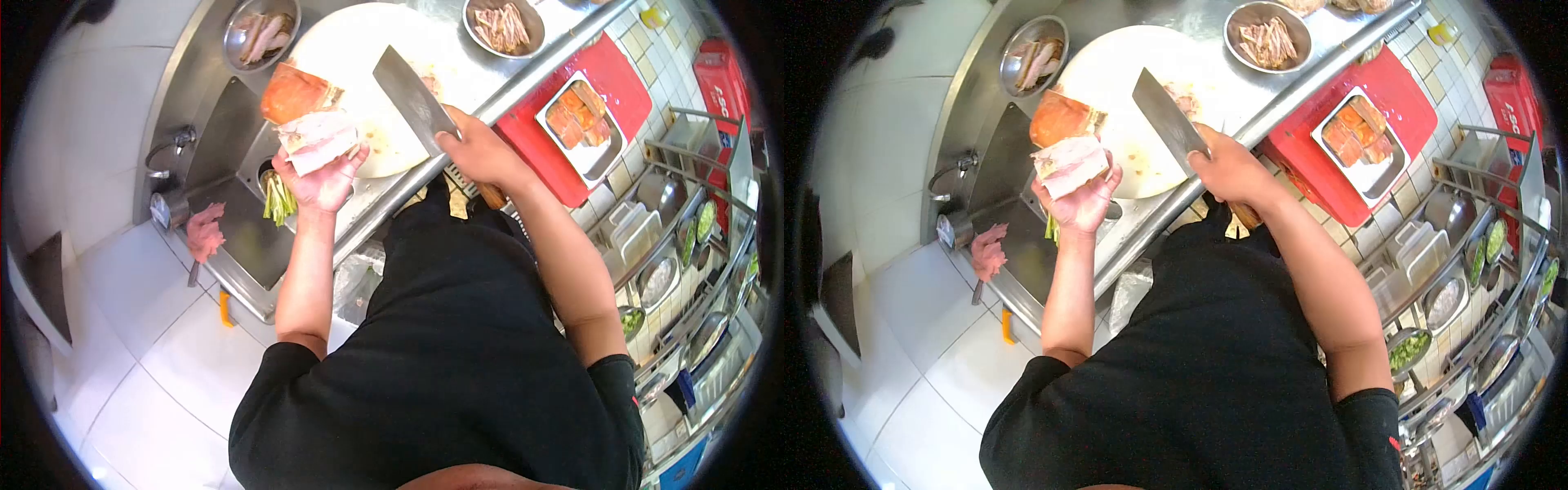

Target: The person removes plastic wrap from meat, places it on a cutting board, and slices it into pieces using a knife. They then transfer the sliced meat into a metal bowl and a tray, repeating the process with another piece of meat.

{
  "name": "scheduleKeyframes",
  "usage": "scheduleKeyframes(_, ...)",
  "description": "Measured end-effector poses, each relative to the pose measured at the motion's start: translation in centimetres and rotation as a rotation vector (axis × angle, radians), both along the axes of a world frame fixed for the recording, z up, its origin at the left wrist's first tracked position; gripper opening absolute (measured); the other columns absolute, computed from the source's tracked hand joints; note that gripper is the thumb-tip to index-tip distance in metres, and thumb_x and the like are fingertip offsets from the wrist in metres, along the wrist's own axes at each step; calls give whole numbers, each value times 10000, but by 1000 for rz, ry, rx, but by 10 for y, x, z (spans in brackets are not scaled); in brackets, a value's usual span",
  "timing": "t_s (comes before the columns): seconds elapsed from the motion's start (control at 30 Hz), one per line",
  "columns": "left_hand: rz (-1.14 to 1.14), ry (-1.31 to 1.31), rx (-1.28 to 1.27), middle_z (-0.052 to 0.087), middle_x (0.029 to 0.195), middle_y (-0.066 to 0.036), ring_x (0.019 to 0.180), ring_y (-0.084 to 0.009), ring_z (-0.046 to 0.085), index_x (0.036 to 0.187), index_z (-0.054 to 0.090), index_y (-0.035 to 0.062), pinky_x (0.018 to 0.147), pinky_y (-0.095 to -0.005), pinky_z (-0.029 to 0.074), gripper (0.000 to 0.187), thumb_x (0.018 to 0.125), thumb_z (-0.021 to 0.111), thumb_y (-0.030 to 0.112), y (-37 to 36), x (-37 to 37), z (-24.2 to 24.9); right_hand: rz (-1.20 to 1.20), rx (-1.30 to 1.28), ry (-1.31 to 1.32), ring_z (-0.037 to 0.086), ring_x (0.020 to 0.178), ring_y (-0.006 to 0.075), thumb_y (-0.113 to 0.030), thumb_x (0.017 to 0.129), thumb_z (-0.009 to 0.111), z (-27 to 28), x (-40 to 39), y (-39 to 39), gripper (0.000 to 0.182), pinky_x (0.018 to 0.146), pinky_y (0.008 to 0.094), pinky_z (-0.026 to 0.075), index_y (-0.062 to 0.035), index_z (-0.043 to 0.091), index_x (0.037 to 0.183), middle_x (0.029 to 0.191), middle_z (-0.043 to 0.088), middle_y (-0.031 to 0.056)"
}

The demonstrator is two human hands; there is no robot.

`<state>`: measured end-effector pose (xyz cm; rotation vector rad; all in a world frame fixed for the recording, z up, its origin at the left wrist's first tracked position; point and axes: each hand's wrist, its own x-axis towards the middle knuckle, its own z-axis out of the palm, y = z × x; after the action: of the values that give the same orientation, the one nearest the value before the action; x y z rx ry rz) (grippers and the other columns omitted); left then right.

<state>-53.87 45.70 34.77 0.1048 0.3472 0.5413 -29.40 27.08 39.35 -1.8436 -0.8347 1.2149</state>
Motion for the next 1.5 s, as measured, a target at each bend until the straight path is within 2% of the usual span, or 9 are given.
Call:
scheduleKeyframes(0.07, -14, 90, 67, 583, 1524, -178, 1360, -430, 580, 1555, 523, 143, 1114, -691, 504, 893, 814, 775, 572, 2, 2, 10, -96, -50, 233, 476, 478, 85, -160, 1075, 554, 22, 2, -8, 494, 441, 285, 429, -97, 510, 1563, 790, 577, 23)
scheduleKeyframes(0.17, -44, 222, 201, 599, 1477, -192, 1249, -392, 646, 1554, 500, 67, 1008, -616, 609, 861, 837, 786, 447, 5, 5, 16, -205, 26, 205, 493, 483, 92, -152, 1079, 564, 36, 17, -39, 467, 446, 280, 430, -81, 522, 1538, 756, 560, 10)
scheduleKeyframes(0.27, -235, 886, 1057, 631, 1368, -145, 1239, -258, 654, 1544, 488, 16, 1066, -403, 564, 819, 774, 753, 102, 10, 10, 23, -345, 44, 120, 490, 500, 95, -165, 1068, 575, 52, 39, -92, 372, 471, 300, 453, -35, 587, 1417, 747, 567, 17)
scheduleKeyframes(0.37, -395, 984, 1445, 674, 1294, -153, 1177, -227, 672, 1475, 528, -3, 1033, -342, 548, 850, 698, 832, 160, -5, 28, 38, -546, 60, 52, 485, 487, 95, -148, 1067, 582, 48, 58, -166, 329, 464, 288, 448, -23, 593, 1371, 743, 556, 7)
scheduleKeyframes(0.83, -851, 225, 2063, 542, 1394, -207, 1333, -408, 555, 1455, 527, 21, 1158, -436, 458, 901, 635, 865, 177, -232, 279, -10, -1442, -262, -15, 519, 503, 111, -178, 1063, 608, -69, -34, -522, 175, 440, 293, 421, -42, 593, 1172, 699, 549, 7)
scheduleKeyframes(1.0, -1112, 25, 2257, 506, 1471, -244, 1411, -448, 485, 1486, 509, 28, 1188, -475, 443, 932, 653, 899, 178, -329, 389, -97, -1286, -490, -263, 549, 506, 124, -200, 1059, 617, -126, -95, -582, 188, 456, 324, 456, -50, 609, 1170, 677, 564, 11)
scheduleKeyframes(1.27, -1158, -36, 2457, 536, 1385, -196, 1348, -426, 522, 1374, 564, 76, 1100, -492, 506, 757, 689, 883, 117, -425, 480, -274, -1242, -723, -173, 693, 778, 275, -198, 1038, 644, -74, -121, -585, 224, 704, 423, 547, 9, 614, 1117, 918, 715, 162)
scheduleKeyframes(1.33, -1187, 50, 2520, 544, 1353, -184, 1363, -384, 520, 1350, 586, 51, 1134, -528, 469, 504, 859, 702, 46, -423, 482, -282, -1271, -758, -92, 700, 807, 305, -197, 1037, 650, -74, -133, -595, 229, 729, 441, 548, 14, 615, 1117, 928, 722, 187)
scheduleKeyframes(1.5, -855, 92, 2834, 544, 1421, -179, 1407, -347, 495, 1469, 557, 77, 1224, -578, 341, 639, 857, 739, 90, -411, 460, -297, -1262, -762, -79, 714, 835, 346, -194, 1029, 672, -80, -136, -609, 241, 745, 459, 550, 19, 617, 1127, 956, 733, 211)
